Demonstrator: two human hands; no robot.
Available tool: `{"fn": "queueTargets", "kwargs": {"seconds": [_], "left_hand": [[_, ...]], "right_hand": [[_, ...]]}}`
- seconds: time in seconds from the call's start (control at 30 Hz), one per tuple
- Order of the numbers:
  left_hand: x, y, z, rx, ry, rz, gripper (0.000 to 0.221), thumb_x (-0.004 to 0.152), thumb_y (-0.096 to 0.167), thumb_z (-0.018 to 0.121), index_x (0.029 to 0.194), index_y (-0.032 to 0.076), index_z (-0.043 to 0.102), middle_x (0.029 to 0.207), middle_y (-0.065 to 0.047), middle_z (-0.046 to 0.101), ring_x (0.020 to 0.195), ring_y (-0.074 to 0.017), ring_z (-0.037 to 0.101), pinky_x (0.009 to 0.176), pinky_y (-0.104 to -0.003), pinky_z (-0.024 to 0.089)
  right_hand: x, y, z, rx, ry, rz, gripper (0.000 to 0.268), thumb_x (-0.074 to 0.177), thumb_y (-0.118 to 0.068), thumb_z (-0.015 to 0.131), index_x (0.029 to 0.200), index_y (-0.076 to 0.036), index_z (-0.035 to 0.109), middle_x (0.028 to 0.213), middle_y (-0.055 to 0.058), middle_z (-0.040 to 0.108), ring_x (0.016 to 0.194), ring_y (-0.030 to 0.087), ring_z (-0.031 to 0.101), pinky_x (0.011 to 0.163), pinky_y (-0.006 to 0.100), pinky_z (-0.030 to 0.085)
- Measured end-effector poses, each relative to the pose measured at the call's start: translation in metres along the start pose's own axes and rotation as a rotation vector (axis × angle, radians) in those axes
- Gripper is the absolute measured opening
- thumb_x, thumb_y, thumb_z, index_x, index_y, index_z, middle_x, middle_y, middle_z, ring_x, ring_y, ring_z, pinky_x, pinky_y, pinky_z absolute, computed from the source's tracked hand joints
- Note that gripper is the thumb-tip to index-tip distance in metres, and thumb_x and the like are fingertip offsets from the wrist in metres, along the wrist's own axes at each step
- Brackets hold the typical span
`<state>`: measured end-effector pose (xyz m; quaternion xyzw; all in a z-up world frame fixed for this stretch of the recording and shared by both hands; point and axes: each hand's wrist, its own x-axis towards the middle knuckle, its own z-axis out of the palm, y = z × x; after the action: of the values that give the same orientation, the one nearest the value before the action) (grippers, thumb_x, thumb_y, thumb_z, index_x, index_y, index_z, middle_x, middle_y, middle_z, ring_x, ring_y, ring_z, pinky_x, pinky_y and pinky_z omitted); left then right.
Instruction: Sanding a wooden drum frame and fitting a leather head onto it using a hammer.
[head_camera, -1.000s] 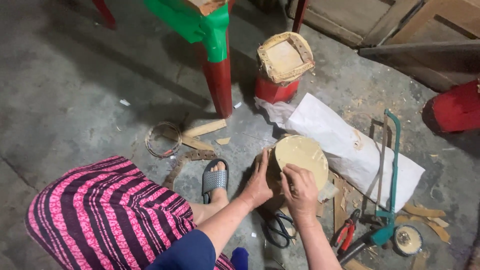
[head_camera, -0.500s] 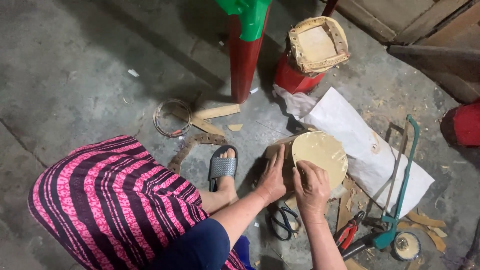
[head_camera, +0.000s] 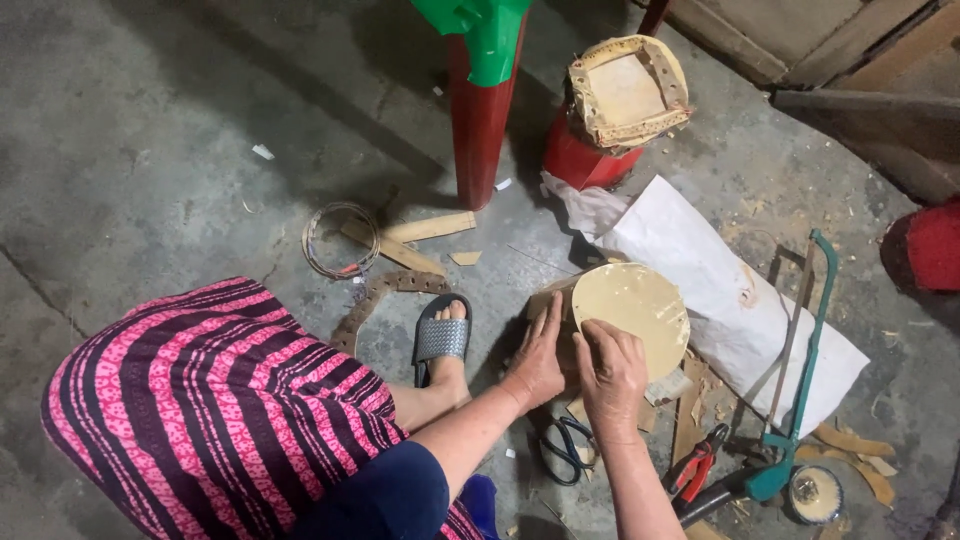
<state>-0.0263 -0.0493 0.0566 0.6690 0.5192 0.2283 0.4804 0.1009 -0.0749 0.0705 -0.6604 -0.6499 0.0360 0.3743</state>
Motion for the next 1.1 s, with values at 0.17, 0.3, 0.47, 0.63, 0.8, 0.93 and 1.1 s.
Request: {"fn": "queueTargets", "kwargs": {"seconds": [0.17, 0.3, 0.47, 0.63, 0.8, 0.93, 1.1], "left_hand": [[0.001, 0.001, 0.000, 0.013, -0.013, -0.016, 0.118, 0.067, -0.011, 0.063, 0.166, 0.011, 0.001, 0.161, -0.027, 0.027, 0.141, -0.0491, 0.037, 0.117, -0.053, 0.035], [-0.001, 0.002, -0.002, 0.014, -0.004, -0.005, 0.115, 0.069, -0.012, 0.062, 0.166, 0.009, 0.003, 0.159, -0.029, 0.030, 0.141, -0.0504, 0.038, 0.116, -0.054, 0.034], [0.002, -0.002, 0.000, 0.026, -0.004, -0.002, 0.114, 0.069, -0.011, 0.059, 0.166, 0.009, 0.003, 0.161, -0.027, 0.029, 0.141, -0.0493, 0.039, 0.116, -0.053, 0.034], [0.007, -0.009, -0.004, 0.048, -0.049, -0.015, 0.119, 0.066, -0.009, 0.062, 0.166, 0.011, 0.001, 0.162, -0.026, 0.026, 0.140, -0.0500, 0.040, 0.116, -0.054, 0.036], [0.011, -0.014, -0.027, 0.090, 0.026, 0.213, 0.104, 0.068, 0.010, 0.064, 0.163, 0.005, 0.022, 0.155, -0.031, 0.040, 0.138, -0.0506, 0.046, 0.111, -0.060, 0.038], [0.031, -0.031, -0.014, -0.024, 0.268, 0.337, 0.088, 0.068, -0.002, 0.052, 0.154, 0.014, 0.047, 0.143, -0.016, 0.056, 0.131, -0.0370, 0.056, 0.113, -0.046, 0.043], [0.039, -0.030, -0.010, 0.027, 0.361, 0.374, 0.051, 0.081, 0.004, 0.050, 0.119, 0.030, 0.073, 0.122, 0.004, 0.068, 0.112, -0.0207, 0.070, 0.102, -0.035, 0.053]], "right_hand": [[0.003, 0.003, -0.003, -0.018, -0.031, -0.003, 0.019, 0.091, -0.017, 0.078, 0.109, -0.010, 0.078, 0.100, 0.008, 0.073, 0.093, 0.027, 0.068, 0.086, 0.038, 0.055], [-0.001, 0.004, -0.004, -0.041, -0.073, -0.021, 0.020, 0.091, -0.015, 0.076, 0.111, -0.010, 0.078, 0.098, 0.009, 0.071, 0.093, 0.029, 0.067, 0.086, 0.039, 0.055], [-0.002, 0.006, -0.002, -0.048, -0.093, -0.019, 0.020, 0.092, -0.019, 0.076, 0.110, -0.013, 0.079, 0.099, 0.007, 0.071, 0.093, 0.026, 0.066, 0.086, 0.037, 0.055], [-0.002, 0.005, 0.000, -0.065, -0.099, -0.014, 0.020, 0.093, -0.020, 0.076, 0.111, -0.013, 0.079, 0.100, 0.008, 0.070, 0.092, 0.027, 0.065, 0.085, 0.037, 0.055], [-0.006, 0.005, 0.000, -0.042, -0.107, 0.004, 0.022, 0.092, -0.020, 0.075, 0.112, -0.012, 0.078, 0.102, 0.009, 0.070, 0.095, 0.027, 0.065, 0.086, 0.037, 0.054], [-0.005, 0.001, -0.001, 0.006, -0.098, 0.048, 0.021, 0.094, -0.020, 0.075, 0.113, -0.012, 0.079, 0.103, 0.007, 0.071, 0.096, 0.024, 0.065, 0.087, 0.035, 0.053], [-0.003, -0.004, -0.003, -0.004, -0.083, 0.025, 0.022, 0.093, -0.019, 0.075, 0.113, -0.009, 0.078, 0.104, 0.011, 0.071, 0.095, 0.028, 0.066, 0.087, 0.039, 0.054]]}}
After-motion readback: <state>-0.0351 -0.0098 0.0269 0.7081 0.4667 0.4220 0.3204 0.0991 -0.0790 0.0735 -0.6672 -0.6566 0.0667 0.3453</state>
